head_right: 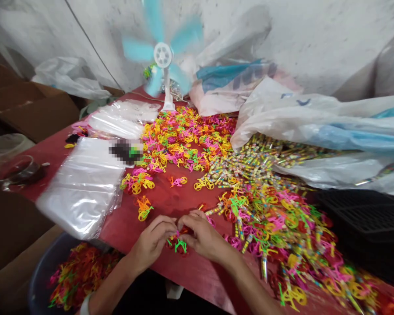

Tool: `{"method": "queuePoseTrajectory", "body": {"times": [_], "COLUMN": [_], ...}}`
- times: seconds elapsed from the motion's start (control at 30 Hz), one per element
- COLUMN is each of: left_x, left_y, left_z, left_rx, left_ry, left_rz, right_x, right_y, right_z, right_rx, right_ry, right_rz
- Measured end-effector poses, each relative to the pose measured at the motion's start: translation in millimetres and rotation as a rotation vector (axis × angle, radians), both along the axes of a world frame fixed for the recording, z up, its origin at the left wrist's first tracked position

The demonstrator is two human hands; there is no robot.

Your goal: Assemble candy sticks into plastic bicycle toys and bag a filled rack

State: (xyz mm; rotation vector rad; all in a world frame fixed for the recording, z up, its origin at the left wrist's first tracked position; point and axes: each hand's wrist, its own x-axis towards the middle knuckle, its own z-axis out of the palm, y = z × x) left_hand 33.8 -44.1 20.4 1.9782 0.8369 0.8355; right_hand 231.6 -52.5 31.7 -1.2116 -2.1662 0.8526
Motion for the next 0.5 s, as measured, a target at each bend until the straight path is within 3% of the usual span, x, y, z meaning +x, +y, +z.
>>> {"method": "queuePoseTrajectory", "body": {"times": [0.23, 0.37, 0.5], "left_x": [-1.3, 3.1, 3.5], "left_y": [2.3, 4.9, 9.0], "left_z": [-2.6, -0.1, 1.5], "left_rx": [-0.249, -0.407, -0.625], "left_ry": [0.035, 0.032, -0.078], "left_rz": [0.096, 0.130, 0.062], "right_x": [-3.6, -5.4, -5.4], "right_y": [-2.7, -6.5, -7.7], "right_z": [-3.2, -6.2, -9.3], "right_rx": [-0.109, -0.052, 0.014], "right_ry": [0.089, 0.095, 0.025], "right_rz": [-0.104, -0.107, -0.050]}}
